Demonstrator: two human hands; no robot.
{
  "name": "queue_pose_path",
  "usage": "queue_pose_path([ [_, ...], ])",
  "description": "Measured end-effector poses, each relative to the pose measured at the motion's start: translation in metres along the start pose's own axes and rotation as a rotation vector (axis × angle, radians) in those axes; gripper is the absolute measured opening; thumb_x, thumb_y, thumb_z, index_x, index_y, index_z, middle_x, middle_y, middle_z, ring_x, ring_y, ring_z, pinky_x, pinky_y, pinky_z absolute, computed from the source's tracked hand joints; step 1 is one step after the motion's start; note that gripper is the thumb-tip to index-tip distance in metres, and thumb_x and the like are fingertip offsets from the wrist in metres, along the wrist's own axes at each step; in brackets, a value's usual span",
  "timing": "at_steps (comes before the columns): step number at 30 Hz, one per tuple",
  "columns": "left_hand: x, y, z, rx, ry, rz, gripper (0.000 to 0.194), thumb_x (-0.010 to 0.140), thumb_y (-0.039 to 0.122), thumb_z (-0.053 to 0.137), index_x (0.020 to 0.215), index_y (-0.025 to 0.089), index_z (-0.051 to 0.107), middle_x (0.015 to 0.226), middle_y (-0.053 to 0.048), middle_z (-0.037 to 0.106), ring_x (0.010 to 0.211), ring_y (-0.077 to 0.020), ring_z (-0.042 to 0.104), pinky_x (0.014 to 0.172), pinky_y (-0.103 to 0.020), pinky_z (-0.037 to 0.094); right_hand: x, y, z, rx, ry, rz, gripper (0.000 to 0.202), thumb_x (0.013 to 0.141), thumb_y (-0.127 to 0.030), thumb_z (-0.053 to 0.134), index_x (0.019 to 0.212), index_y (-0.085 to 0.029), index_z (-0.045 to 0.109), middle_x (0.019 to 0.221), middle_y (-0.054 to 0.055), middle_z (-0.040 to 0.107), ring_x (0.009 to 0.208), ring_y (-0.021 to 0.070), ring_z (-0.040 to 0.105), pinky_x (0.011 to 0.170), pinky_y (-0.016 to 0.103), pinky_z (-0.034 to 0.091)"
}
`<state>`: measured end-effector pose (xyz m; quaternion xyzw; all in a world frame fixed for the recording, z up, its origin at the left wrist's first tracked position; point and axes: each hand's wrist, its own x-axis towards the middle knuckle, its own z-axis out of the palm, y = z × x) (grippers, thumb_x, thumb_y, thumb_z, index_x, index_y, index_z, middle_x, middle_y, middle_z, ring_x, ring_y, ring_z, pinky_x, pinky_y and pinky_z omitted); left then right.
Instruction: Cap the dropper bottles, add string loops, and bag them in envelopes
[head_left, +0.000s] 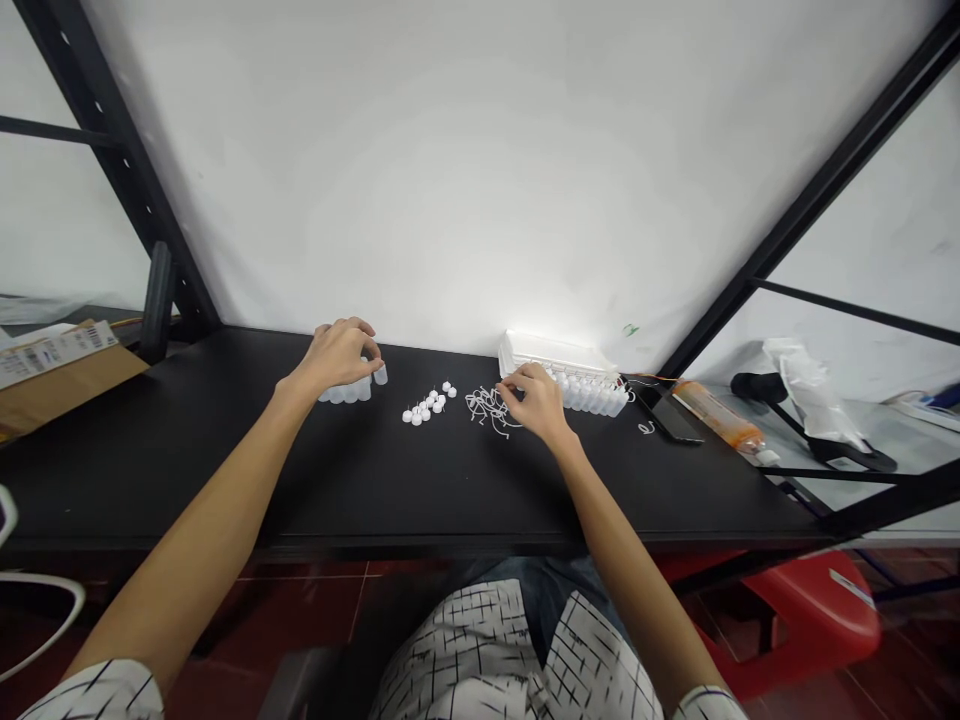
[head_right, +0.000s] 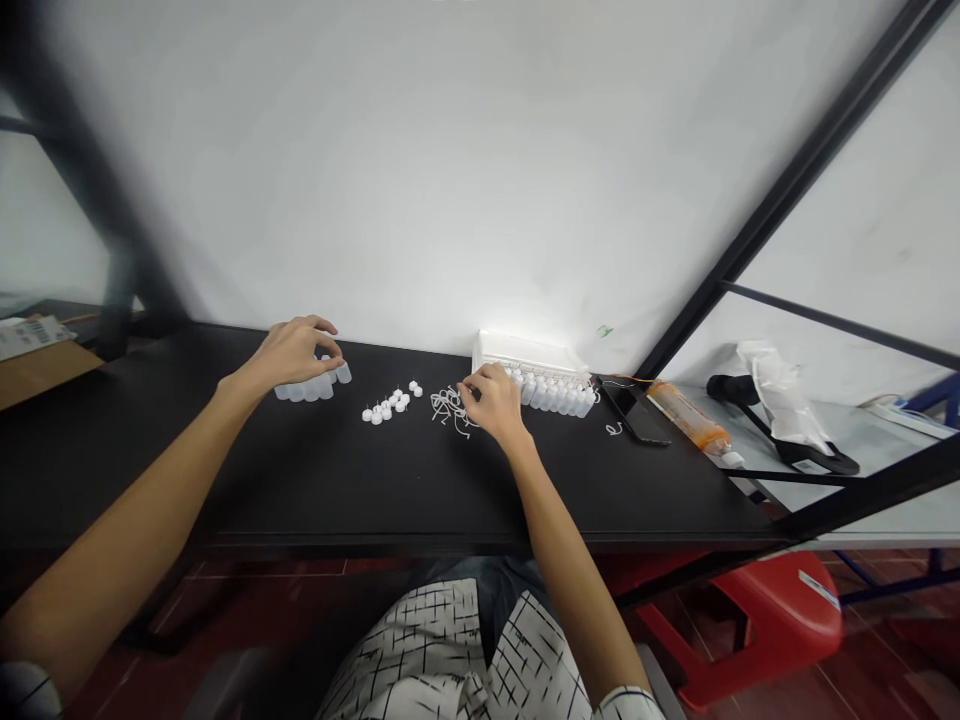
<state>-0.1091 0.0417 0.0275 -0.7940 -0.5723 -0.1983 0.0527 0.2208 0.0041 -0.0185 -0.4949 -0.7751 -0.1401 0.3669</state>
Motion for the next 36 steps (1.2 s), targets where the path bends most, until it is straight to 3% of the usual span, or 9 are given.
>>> queue_pose_path([
  [6,-0.006,0.024,-0.008,-0.336,0.342,-0.047,0.021,0.077,0.034,0.061,0.083,0.019,0.075,0.09,-0.006,0.075,0.093,-0.0268,0.066,0.095,-0.039,0.046,-0.001,-0.008,0.01,-0.04,-0.225,0.059,0.012,0.087,-0.029,0.066,0.085,-0.022,0.075,0.09,0.006,0.068,0.094,0.0217,0.058,0.068,0.03,0.041],
  [11,-0.013,0.043,-0.012,-0.746,0.407,-0.073,0.014,0.075,0.032,0.067,0.08,0.02,0.074,0.09,-0.004,0.076,0.095,-0.0243,0.07,0.094,-0.034,0.051,0.005,-0.015,0.021,-0.086,-0.317,0.034,0.013,0.088,-0.022,0.063,0.084,-0.021,0.075,0.093,0.007,0.069,0.094,0.0216,0.058,0.064,0.03,0.039],
  [15,-0.011,0.05,-0.007,-1.031,0.393,-0.071,0.019,0.077,0.032,0.068,0.086,0.016,0.073,0.084,-0.006,0.074,0.086,-0.0219,0.071,0.086,-0.035,0.056,0.007,-0.015,0.02,-0.063,-0.22,0.048,0.017,0.089,-0.02,0.059,0.081,-0.02,0.074,0.092,0.006,0.068,0.092,0.0209,0.059,0.065,0.03,0.039],
  [18,-0.008,0.054,0.0,-1.188,0.329,-0.11,0.025,0.078,0.034,0.069,0.092,0.014,0.073,0.08,-0.006,0.068,0.073,-0.0188,0.069,0.069,-0.034,0.06,0.007,-0.011,0.015,-0.025,-0.089,0.082,0.016,0.09,-0.021,0.057,0.083,-0.02,0.072,0.092,0.007,0.067,0.091,0.0207,0.059,0.066,0.029,0.039],
  [23,-0.01,0.067,0.011,-1.276,0.154,-0.108,0.03,0.08,0.034,0.069,0.099,0.012,0.072,0.087,-0.009,0.063,0.056,-0.0106,0.057,0.038,-0.021,0.045,0.006,-0.005,0.008,-0.011,0.037,0.068,0.017,0.092,-0.02,0.052,0.085,-0.019,0.067,0.092,0.008,0.066,0.091,0.0206,0.06,0.064,0.029,0.038],
  [28,-0.015,0.08,0.015,-1.224,0.025,-0.091,0.023,0.082,0.029,0.067,0.097,0.013,0.073,0.084,-0.008,0.062,0.051,-0.0073,0.05,0.036,-0.019,0.038,0.004,-0.003,0.006,-0.035,-0.023,0.021,0.016,0.092,-0.018,0.049,0.086,-0.019,0.064,0.094,0.008,0.069,0.093,0.0218,0.06,0.067,0.028,0.038],
  [32,-0.017,0.083,0.016,-1.2,-0.01,-0.105,0.023,0.083,0.028,0.065,0.099,0.014,0.073,0.084,-0.008,0.063,0.049,-0.0071,0.047,0.037,-0.02,0.035,0.004,0.0,0.005,0.011,-0.043,0.092,0.014,0.089,-0.019,0.05,0.087,-0.02,0.064,0.09,0.005,0.071,0.08,0.0197,0.062,0.067,0.028,0.039],
  [36,-0.017,0.084,0.017,-1.195,-0.019,-0.099,0.025,0.083,0.03,0.065,0.1,0.014,0.073,0.082,-0.008,0.062,0.049,-0.0068,0.044,0.038,-0.021,0.03,0.004,0.003,0.002,0.059,0.088,0.169,0.019,0.09,-0.025,0.047,0.086,-0.02,0.064,0.088,0.005,0.073,0.066,0.017,0.06,0.067,0.029,0.041],
])
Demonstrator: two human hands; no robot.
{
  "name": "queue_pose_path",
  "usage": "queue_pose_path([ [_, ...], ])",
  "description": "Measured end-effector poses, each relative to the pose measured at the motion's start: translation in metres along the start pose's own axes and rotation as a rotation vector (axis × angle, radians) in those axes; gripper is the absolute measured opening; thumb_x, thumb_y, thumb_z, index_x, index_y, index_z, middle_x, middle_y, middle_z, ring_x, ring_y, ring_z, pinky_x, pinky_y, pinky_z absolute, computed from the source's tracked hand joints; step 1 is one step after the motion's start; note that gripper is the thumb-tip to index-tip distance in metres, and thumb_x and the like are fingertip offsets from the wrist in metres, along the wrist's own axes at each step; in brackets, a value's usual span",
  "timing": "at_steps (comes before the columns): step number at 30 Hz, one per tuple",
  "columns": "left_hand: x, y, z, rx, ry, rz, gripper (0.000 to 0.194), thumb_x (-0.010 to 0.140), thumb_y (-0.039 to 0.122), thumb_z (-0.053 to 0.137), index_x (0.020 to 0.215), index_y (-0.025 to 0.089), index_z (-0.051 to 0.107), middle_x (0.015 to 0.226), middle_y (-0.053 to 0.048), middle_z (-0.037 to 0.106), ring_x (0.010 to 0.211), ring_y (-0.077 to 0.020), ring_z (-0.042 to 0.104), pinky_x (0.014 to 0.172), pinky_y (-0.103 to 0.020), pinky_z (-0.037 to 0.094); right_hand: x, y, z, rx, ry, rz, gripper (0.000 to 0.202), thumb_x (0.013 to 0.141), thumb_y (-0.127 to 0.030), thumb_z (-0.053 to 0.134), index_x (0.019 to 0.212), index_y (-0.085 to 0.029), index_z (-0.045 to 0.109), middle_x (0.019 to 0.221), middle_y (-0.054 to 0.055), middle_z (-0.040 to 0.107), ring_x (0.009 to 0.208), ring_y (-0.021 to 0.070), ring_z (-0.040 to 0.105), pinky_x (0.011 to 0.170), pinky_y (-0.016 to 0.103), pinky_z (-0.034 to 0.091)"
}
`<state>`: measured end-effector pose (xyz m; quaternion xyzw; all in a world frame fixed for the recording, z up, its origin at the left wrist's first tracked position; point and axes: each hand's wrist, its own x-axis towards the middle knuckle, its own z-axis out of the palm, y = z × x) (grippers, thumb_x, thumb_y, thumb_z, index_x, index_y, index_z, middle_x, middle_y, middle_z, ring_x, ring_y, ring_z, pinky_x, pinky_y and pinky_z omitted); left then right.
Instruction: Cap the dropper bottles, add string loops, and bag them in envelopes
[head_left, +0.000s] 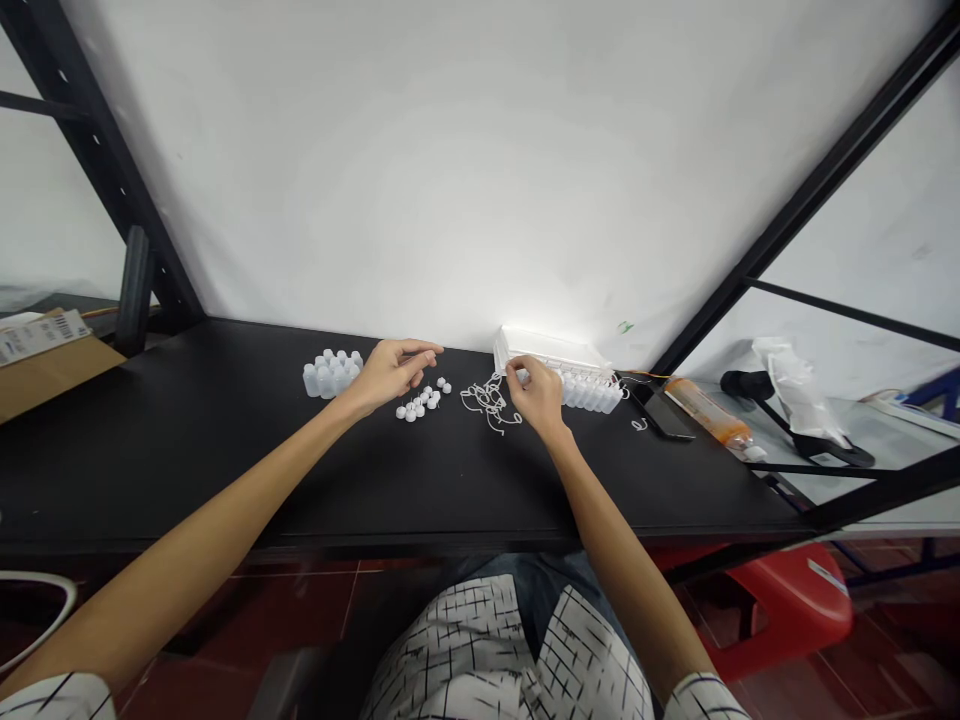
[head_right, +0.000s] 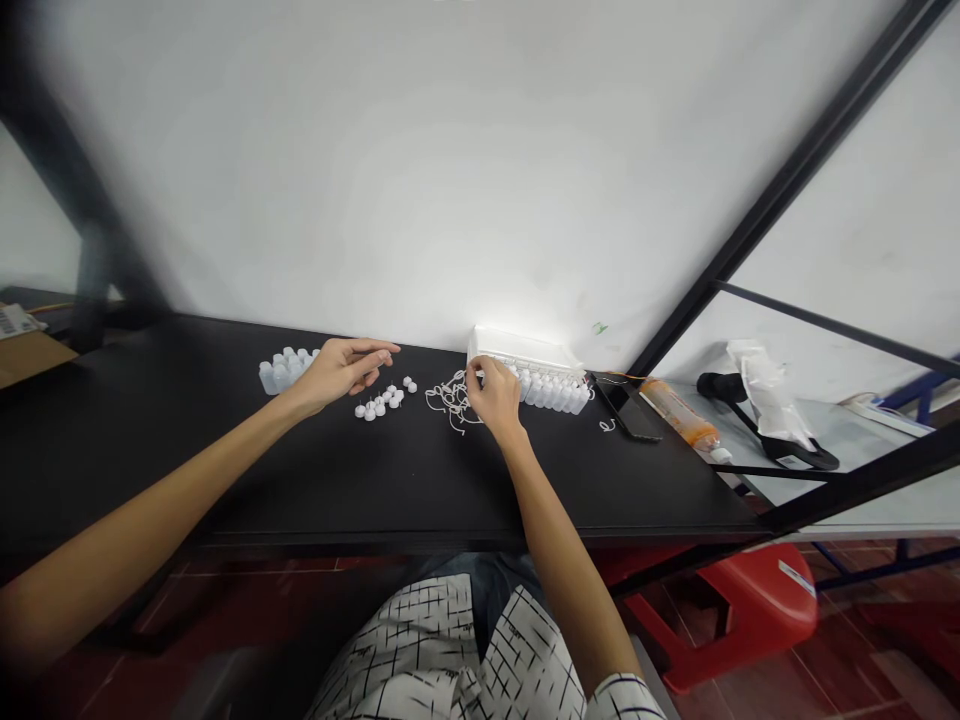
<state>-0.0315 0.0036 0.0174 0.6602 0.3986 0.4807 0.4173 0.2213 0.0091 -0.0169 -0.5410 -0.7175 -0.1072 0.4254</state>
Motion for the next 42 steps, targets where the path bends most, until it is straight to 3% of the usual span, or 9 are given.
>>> queue_pose_path([
  [7,-0.001,-0.001,0.002,0.055,-0.03,0.028,0.027,0.083,0.031,0.064,0.101,0.013,0.073,0.06,-0.001,0.055,0.048,-0.0086,0.042,0.043,-0.023,0.035,0.001,0.003,-0.003,0.029,0.15,0.095,0.019,0.088,-0.028,0.048,0.082,-0.019,0.063,0.084,0.006,0.073,0.059,0.0162,0.059,0.068,0.031,0.045],
  [11,-0.003,-0.001,0.006,0.088,-0.05,0.002,0.037,0.083,0.034,0.066,0.111,0.01,0.071,0.054,0.001,0.053,0.048,-0.01,0.042,0.045,-0.024,0.035,0.001,-0.001,-0.001,0.336,0.119,0.2,0.016,0.086,-0.032,0.053,0.081,-0.019,0.062,0.082,0.008,0.073,0.07,0.0192,0.067,0.067,0.031,0.049],
  [14,-0.005,-0.004,0.012,0.062,-0.078,-0.007,0.04,0.082,0.034,0.068,0.116,0.012,0.07,0.076,-0.008,0.069,0.06,-0.0131,0.055,0.052,-0.026,0.043,0.001,-0.01,0.0,0.717,0.043,0.324,0.018,0.083,-0.036,0.058,0.08,-0.018,0.06,0.081,0.008,0.072,0.073,0.0201,0.07,0.058,0.028,0.05],
  [17,-0.007,-0.009,0.019,0.043,-0.152,0.013,0.038,0.083,0.033,0.067,0.115,0.015,0.071,0.1,-0.012,0.073,0.087,-0.0198,0.066,0.072,-0.031,0.051,0.001,-0.022,-0.001,0.962,-0.149,0.382,0.023,0.078,-0.039,0.065,0.079,-0.017,0.061,0.081,0.008,0.072,0.065,0.0172,0.068,0.051,0.025,0.048],
  [20,-0.01,-0.014,0.028,0.028,-0.221,0.064,0.034,0.084,0.035,0.066,0.112,0.016,0.073,0.108,-0.012,0.072,0.1,-0.0237,0.066,0.087,-0.038,0.051,-0.001,-0.034,-0.001,1.071,-0.345,0.366,0.031,0.074,-0.046,0.071,0.078,-0.017,0.063,0.083,0.007,0.07,0.064,0.0148,0.065,0.046,0.023,0.046],
  [24,-0.012,-0.021,0.036,-0.029,-0.3,0.16,0.034,0.085,0.03,0.063,0.116,0.017,0.07,0.11,-0.01,0.072,0.108,-0.0243,0.065,0.099,-0.042,0.046,-0.006,-0.044,0.002,1.079,-0.405,0.342,0.035,0.072,-0.051,0.075,0.078,-0.018,0.065,0.068,0.001,0.061,0.056,0.011,0.055,0.041,0.02,0.041],
  [30,-0.014,-0.022,0.038,-0.04,-0.284,0.093,0.049,0.085,0.029,0.062,0.132,0.014,0.059,0.111,-0.012,0.07,0.104,-0.0242,0.064,0.092,-0.04,0.047,-0.009,-0.046,0.004,1.035,-0.417,0.352,0.035,0.075,-0.052,0.072,0.08,-0.018,0.065,0.053,-0.004,0.052,0.041,0.0062,0.039,0.037,0.02,0.031],
  [35,-0.016,-0.019,0.038,-0.003,-0.271,0.072,0.048,0.088,0.032,0.058,0.133,0.013,0.056,0.098,-0.009,0.068,0.074,-0.0151,0.058,0.071,-0.031,0.045,-0.009,-0.047,0.003,1.05,-0.406,0.347,0.033,0.073,-0.048,0.074,0.08,-0.017,0.068,0.057,-0.002,0.057,0.046,0.0087,0.048,0.038,0.02,0.035],
  [42,-0.017,-0.017,0.042,-0.114,-0.242,0.118,0.034,0.089,0.036,0.058,0.119,0.019,0.058,0.084,-0.003,0.06,0.065,-0.0129,0.05,0.058,-0.027,0.038,-0.008,-0.045,-0.001,1.049,-0.371,0.289,0.021,0.075,-0.035,0.071,0.087,-0.018,0.071,0.067,0.001,0.065,0.056,0.0132,0.06,0.04,0.021,0.039],
])
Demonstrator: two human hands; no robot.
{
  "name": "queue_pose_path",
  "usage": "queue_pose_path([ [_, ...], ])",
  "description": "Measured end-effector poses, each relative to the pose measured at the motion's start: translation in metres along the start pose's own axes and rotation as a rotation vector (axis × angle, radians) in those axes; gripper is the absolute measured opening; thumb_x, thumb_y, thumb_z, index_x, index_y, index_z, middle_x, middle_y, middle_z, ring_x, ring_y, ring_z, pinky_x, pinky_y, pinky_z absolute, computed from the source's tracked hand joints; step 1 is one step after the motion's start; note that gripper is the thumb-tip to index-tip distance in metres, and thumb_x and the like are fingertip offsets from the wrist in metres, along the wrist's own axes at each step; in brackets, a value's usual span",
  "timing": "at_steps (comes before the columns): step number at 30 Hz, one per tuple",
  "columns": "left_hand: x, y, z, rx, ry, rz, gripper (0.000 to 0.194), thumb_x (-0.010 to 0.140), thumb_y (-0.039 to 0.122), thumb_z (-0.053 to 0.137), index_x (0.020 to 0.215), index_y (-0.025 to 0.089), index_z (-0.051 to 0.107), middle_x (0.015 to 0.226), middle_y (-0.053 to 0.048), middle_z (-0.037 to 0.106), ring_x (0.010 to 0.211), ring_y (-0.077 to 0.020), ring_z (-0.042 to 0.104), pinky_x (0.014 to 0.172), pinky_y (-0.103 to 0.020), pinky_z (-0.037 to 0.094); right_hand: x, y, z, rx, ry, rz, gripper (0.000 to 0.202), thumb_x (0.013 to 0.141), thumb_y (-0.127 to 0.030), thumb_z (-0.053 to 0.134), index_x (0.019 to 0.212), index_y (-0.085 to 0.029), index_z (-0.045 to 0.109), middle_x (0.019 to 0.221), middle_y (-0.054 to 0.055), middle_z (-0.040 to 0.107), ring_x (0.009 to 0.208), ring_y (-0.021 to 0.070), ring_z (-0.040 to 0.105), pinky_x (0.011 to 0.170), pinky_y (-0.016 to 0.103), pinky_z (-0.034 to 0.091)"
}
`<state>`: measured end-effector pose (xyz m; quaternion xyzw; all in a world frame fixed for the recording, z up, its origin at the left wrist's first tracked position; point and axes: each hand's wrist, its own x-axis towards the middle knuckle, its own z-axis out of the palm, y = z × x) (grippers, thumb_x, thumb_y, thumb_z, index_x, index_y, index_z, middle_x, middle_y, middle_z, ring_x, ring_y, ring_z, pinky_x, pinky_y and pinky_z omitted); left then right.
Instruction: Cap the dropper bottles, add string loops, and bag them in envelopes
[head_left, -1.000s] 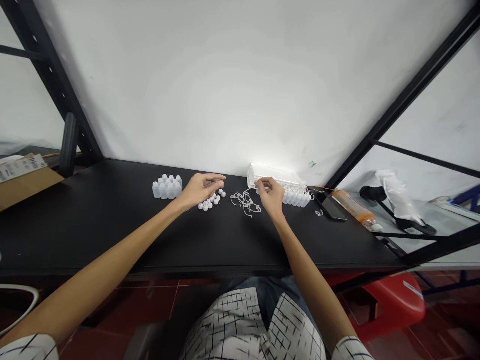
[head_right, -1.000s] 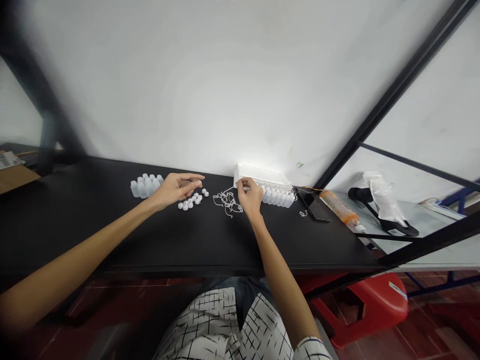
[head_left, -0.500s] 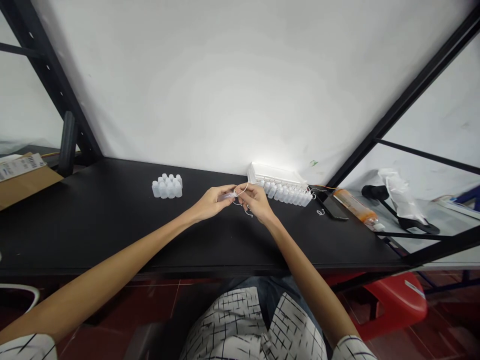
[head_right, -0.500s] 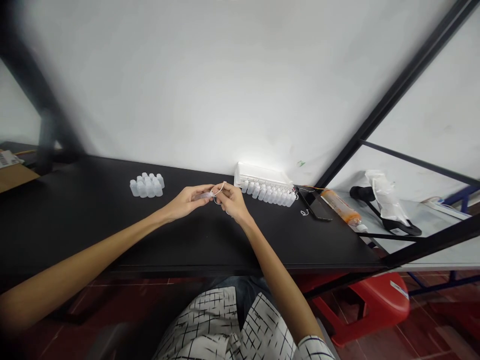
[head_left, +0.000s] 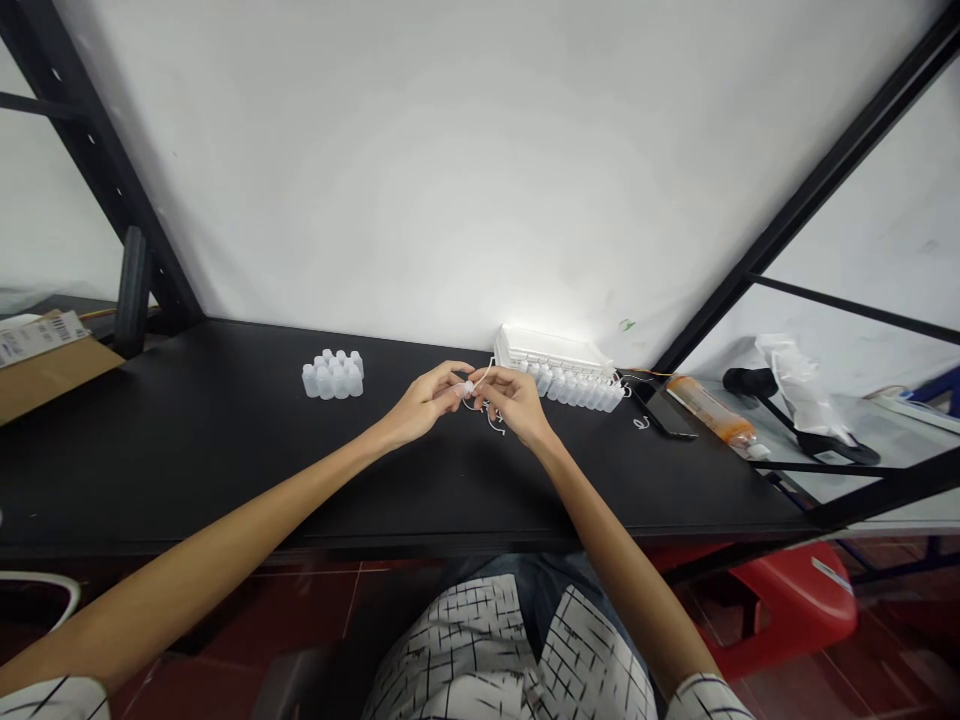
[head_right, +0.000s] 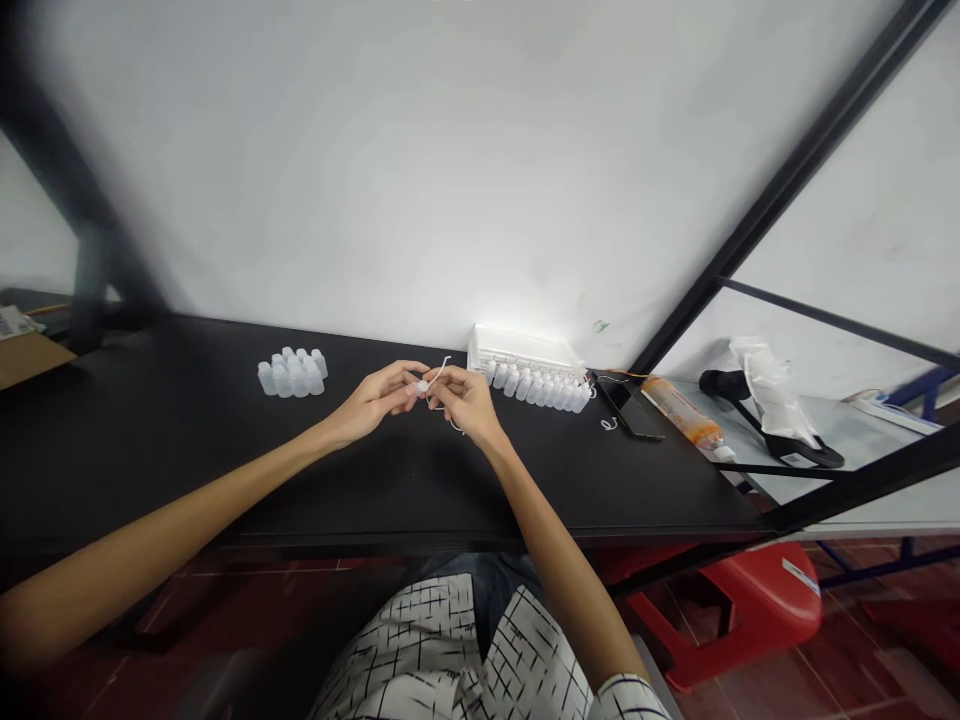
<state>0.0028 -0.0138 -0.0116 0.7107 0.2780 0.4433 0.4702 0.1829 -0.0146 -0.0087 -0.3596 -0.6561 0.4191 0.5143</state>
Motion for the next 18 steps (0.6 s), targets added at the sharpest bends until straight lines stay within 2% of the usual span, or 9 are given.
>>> queue_pose_path([
  [4,0.0,0.0006,0.0005,-0.024,0.027,-0.008,0.025,0.09,0.037,0.057,0.108,0.019,0.058,0.081,-0.003,0.059,0.064,-0.0126,0.048,0.056,-0.026,0.036,-0.0011,0.0007,-0.0018,-0.012,-0.035,-0.01,0.022,0.073,-0.032,0.071,0.09,-0.018,0.073,0.076,0.004,0.07,0.064,0.0162,0.065,0.042,0.022,0.042],
  [11,-0.0013,-0.0071,-0.0006,-0.071,0.08,-0.057,0.031,0.09,0.033,0.055,0.119,0.022,0.051,0.074,0.003,0.053,0.055,-0.0092,0.039,0.05,-0.023,0.033,-0.0028,-0.0029,0.0017,0.047,-0.084,0.055,0.028,0.071,-0.038,0.077,0.087,-0.015,0.074,0.076,0.007,0.07,0.066,0.0186,0.067,0.042,0.024,0.049],
  [18,-0.0041,-0.0032,-0.0019,-0.042,0.071,-0.155,0.027,0.09,0.035,0.053,0.115,0.025,0.052,0.076,0.002,0.053,0.05,-0.0072,0.038,0.043,-0.019,0.029,-0.0043,-0.0046,0.003,0.085,-0.155,0.084,0.027,0.07,-0.034,0.08,0.087,-0.015,0.073,0.076,0.005,0.068,0.065,0.0175,0.067,0.042,0.024,0.052],
])
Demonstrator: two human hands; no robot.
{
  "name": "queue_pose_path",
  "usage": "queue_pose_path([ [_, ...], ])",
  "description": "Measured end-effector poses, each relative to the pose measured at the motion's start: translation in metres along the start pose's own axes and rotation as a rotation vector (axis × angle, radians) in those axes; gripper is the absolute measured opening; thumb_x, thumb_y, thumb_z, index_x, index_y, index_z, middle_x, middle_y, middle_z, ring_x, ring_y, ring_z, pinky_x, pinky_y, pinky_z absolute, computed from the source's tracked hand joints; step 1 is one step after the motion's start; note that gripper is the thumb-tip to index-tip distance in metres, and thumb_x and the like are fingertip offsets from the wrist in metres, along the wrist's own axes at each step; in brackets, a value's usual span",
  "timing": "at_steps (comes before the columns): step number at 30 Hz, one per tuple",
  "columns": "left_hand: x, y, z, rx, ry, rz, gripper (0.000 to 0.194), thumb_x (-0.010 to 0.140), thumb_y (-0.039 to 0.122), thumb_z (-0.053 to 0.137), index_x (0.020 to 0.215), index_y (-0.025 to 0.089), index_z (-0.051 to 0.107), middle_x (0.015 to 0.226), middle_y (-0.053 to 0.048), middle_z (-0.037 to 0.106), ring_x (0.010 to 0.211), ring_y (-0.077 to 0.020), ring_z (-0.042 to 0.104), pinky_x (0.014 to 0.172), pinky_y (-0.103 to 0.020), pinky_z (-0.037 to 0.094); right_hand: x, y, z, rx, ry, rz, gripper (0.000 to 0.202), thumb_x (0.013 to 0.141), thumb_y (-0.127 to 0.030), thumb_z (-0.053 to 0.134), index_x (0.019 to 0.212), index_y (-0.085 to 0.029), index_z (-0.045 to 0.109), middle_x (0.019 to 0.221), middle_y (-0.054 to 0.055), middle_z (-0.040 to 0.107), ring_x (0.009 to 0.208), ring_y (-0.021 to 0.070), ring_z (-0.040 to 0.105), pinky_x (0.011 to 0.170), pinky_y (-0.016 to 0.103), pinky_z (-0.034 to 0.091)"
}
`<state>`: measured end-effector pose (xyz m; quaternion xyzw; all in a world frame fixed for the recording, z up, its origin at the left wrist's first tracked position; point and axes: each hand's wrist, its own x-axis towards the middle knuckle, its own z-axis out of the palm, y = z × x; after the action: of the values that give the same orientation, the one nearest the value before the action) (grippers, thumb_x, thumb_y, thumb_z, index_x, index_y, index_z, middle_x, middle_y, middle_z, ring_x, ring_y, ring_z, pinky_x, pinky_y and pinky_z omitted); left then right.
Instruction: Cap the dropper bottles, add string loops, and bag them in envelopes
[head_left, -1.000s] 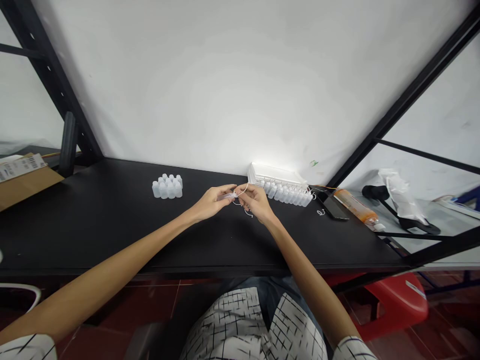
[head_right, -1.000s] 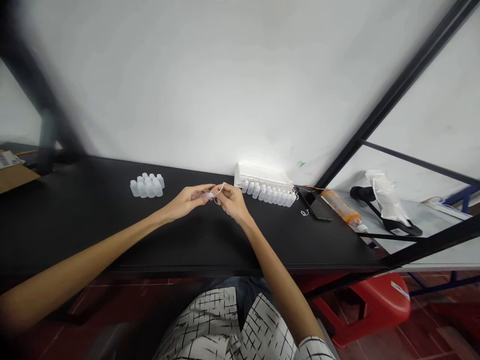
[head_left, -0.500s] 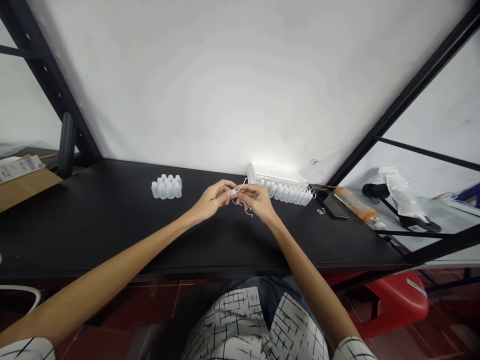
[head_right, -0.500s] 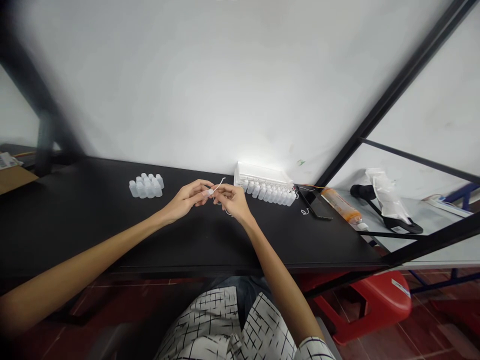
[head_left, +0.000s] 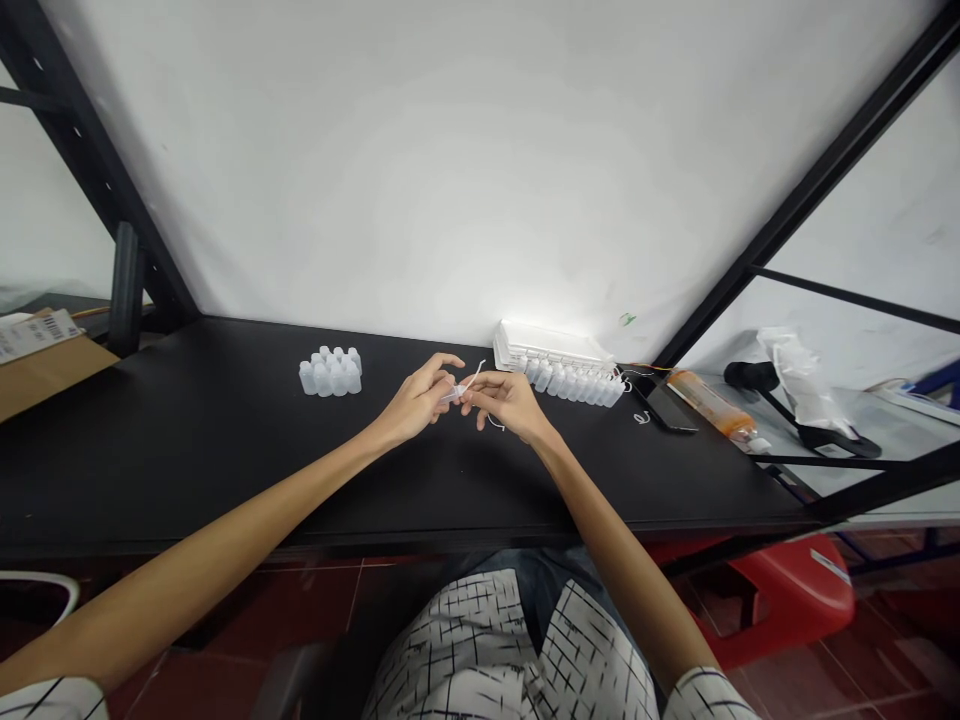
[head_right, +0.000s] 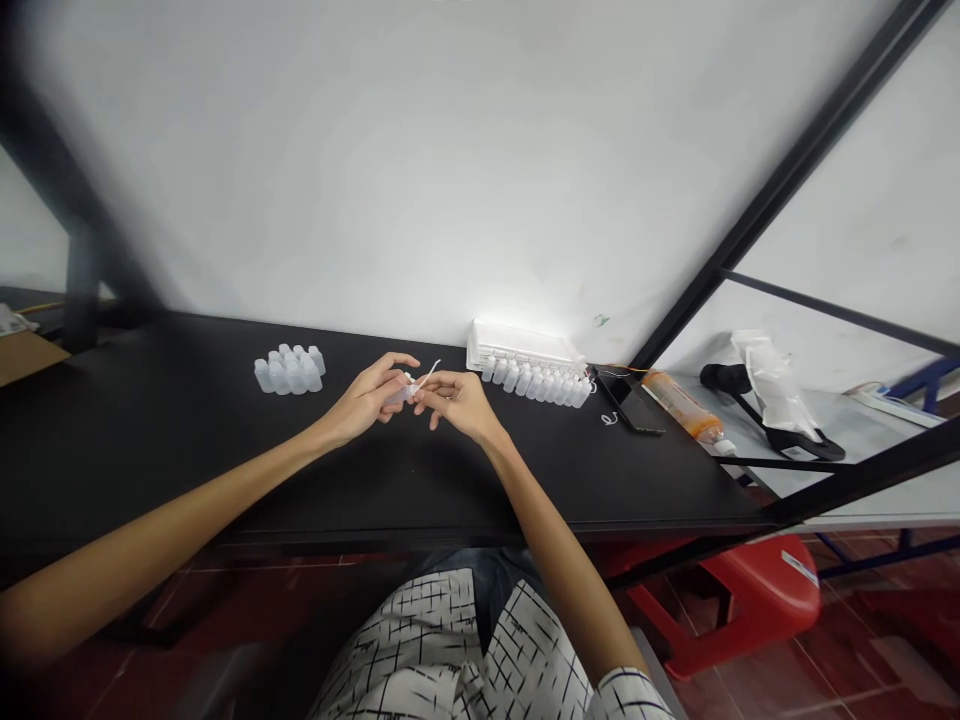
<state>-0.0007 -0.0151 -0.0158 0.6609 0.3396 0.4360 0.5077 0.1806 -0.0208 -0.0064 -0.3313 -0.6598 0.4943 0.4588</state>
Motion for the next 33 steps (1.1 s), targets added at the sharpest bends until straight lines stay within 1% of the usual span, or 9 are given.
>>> queue_pose_path([
  [6,0.0,0.002,-0.001,0.016,0.009,-0.043,0.027,0.089,0.036,0.054,0.114,0.026,0.053,0.083,0.001,0.053,0.049,-0.0056,0.04,0.04,-0.018,0.028,-0.001,0.003,0.0,-0.013,-0.056,0.003,0.029,0.069,-0.035,0.081,0.086,-0.014,0.072,0.072,0.004,0.067,0.064,0.0177,0.067,0.044,0.025,0.055],
  [11,-0.001,0.005,-0.001,0.011,-0.005,-0.056,0.029,0.089,0.039,0.055,0.114,0.025,0.052,0.087,0.001,0.052,0.05,-0.0052,0.04,0.04,-0.017,0.028,0.0,0.006,0.001,-0.055,-0.031,-0.02,0.033,0.068,-0.038,0.081,0.085,-0.012,0.071,0.07,0.004,0.066,0.063,0.0173,0.067,0.043,0.025,0.055],
  [16,-0.001,0.006,-0.001,-0.02,-0.02,-0.062,0.031,0.087,0.036,0.058,0.115,0.026,0.05,0.089,0.001,0.051,0.05,-0.0041,0.037,0.04,-0.016,0.026,0.0,0.006,0.001,-0.076,-0.031,-0.021,0.034,0.068,-0.04,0.081,0.086,-0.012,0.071,0.071,0.004,0.065,0.064,0.0177,0.067,0.043,0.025,0.055],
  [21,0.001,0.007,-0.003,-0.023,-0.003,-0.074,0.032,0.086,0.035,0.059,0.115,0.026,0.05,0.091,0.001,0.051,0.049,-0.0033,0.038,0.04,-0.015,0.025,-0.002,0.009,0.001,-0.162,-0.059,-0.043,0.031,0.075,-0.039,0.074,0.089,-0.012,0.071,0.07,0.004,0.067,0.061,0.0165,0.066,0.046,0.026,0.055],
  [24,0.002,0.007,-0.003,-0.064,-0.026,-0.063,0.03,0.086,0.034,0.058,0.114,0.025,0.049,0.093,0.001,0.05,0.048,-0.0021,0.035,0.04,-0.015,0.022,-0.001,0.011,0.0,-0.208,-0.046,-0.061,0.028,0.078,-0.038,0.071,0.087,-0.012,0.07,0.07,0.005,0.067,0.06,0.0157,0.065,0.047,0.025,0.055],
  [26,0.003,0.006,-0.001,-0.093,-0.05,-0.017,0.03,0.087,0.034,0.057,0.114,0.024,0.048,0.095,0.0,0.05,0.049,-0.0031,0.039,0.04,-0.017,0.026,-0.001,0.01,-0.002,-0.19,-0.023,-0.062,0.029,0.077,-0.039,0.071,0.086,-0.012,0.07,0.07,0.005,0.067,0.062,0.0167,0.066,0.046,0.025,0.054],
  [28,0.003,0.005,0.0,-0.053,-0.063,0.067,0.029,0.088,0.033,0.056,0.114,0.023,0.049,0.097,-0.002,0.052,0.054,-0.0064,0.047,0.043,-0.02,0.034,0.0,0.007,-0.005,-0.155,0.004,-0.056,0.03,0.076,-0.041,0.072,0.084,-0.012,0.07,0.072,0.005,0.067,0.064,0.0171,0.067,0.045,0.024,0.053],
  [31,0.001,0.002,0.0,0.207,-0.053,0.217,0.027,0.088,0.032,0.056,0.112,0.019,0.054,0.098,-0.005,0.057,0.064,-0.0114,0.056,0.053,-0.025,0.045,-0.001,0.004,-0.01,-0.11,0.029,-0.026,0.033,0.076,-0.044,0.072,0.079,-0.011,0.069,0.074,0.006,0.067,0.062,0.0159,0.067,0.044,0.022,0.051],
  [33,0.001,0.001,0.0,0.406,-0.036,0.313,0.025,0.09,0.032,0.055,0.11,0.017,0.058,0.101,-0.007,0.059,0.068,-0.0127,0.057,0.059,-0.027,0.048,-0.002,0.002,-0.012,-0.094,0.028,0.006,0.034,0.076,-0.046,0.072,0.075,-0.011,0.068,0.071,0.006,0.066,0.059,0.0149,0.066,0.043,0.021,0.049],
])
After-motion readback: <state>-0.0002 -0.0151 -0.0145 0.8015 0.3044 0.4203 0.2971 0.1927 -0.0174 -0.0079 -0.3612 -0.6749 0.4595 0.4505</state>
